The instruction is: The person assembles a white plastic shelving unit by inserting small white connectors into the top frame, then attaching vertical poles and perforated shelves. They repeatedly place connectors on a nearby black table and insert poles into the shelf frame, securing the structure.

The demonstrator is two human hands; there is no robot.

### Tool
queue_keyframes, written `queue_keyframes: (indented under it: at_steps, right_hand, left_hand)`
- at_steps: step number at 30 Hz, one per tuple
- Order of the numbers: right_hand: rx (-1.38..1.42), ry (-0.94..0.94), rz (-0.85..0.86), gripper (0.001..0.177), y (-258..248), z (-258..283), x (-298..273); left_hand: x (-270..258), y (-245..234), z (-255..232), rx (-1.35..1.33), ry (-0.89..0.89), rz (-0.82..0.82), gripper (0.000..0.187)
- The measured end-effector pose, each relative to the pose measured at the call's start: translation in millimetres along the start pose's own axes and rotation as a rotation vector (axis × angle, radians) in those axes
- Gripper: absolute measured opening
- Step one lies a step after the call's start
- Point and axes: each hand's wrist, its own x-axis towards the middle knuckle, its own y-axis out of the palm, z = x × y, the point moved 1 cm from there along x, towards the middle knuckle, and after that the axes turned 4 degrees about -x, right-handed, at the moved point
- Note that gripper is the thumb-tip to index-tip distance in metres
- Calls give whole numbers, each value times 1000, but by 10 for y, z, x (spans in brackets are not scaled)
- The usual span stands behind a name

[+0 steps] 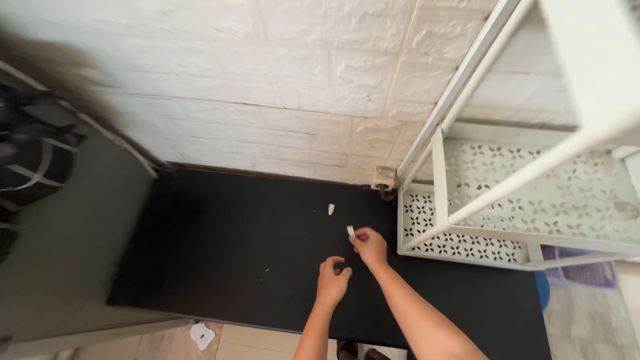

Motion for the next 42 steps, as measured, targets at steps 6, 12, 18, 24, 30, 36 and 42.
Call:
queue_keyframes:
  at_steps: [6,12,18,24,30,36,42]
  right_hand:
    - [172,123,-103,17,558,-171,543]
    - [114,59,-178,16,891,-262,809]
    - [107,63,-135,23,917,-252,883]
    - [34,-9,2,23,488,75,320]
    - [-97,-288,236,20,-405,699,-673]
    - [4,-343,383,21,-1499,1194,-1407]
    - [70,-453,379,19,-2769,1399,-1890]
  left_hand:
    - [121,-5,157,-68,-167,88,41]
    - [192,-142,323,-226,-227,76,44]
    - [181,-206,362,-234,-334,115,44]
    - [209,-139,327,-269,-172,57,38]
    - [161,-173,-25,-339,-59,66,29]
    - [-181,74,-625,-486,246,178,23]
    - [-881,638,-1262,-518,467,274,23]
